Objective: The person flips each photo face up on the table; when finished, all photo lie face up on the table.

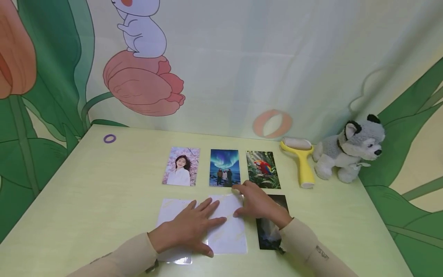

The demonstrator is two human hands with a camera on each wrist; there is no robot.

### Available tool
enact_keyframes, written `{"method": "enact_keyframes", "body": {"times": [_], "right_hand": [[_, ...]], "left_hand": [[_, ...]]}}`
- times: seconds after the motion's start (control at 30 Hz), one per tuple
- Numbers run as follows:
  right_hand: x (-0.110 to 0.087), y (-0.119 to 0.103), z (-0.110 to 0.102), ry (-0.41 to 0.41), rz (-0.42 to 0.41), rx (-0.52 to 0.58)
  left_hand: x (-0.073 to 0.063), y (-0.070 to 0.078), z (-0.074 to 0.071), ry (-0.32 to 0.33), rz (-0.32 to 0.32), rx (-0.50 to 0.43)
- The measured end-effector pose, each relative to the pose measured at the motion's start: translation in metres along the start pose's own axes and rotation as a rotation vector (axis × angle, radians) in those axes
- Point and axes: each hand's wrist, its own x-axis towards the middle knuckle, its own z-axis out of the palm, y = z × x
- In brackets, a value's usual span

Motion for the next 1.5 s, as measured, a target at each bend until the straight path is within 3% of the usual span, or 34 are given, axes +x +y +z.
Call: {"method": "enact_keyframes", "body": {"times": [0.27,0.53,0.97,1.27,1.5], "right_hand": [[0.003,0.001,-0.003,0.065,0.024,0.167],[0.002,0.006,-0.004,0.144,0.064,0.414],[-0.002,0.013,-0.003,-0.114,0.055,0.514],[-0.003,0.014,-0.002,-0.13,0.046,0.577],[-0.005,0.015,-0.007,-0.141,0.025,0.703]], "left_hand": [[0.001,0.001,-0.001,-0.025,-0.017,0.003],[0.003,0.001,0.001,-0.023,-0.018,0.005],[0.004,0.0,0.002,-0.021,-0.021,0.008],[0.003,0.002,-0.006,-0.025,-0.016,0.016],[0.006,0.003,-0.015,-0.046,-0.012,-0.056]]}}
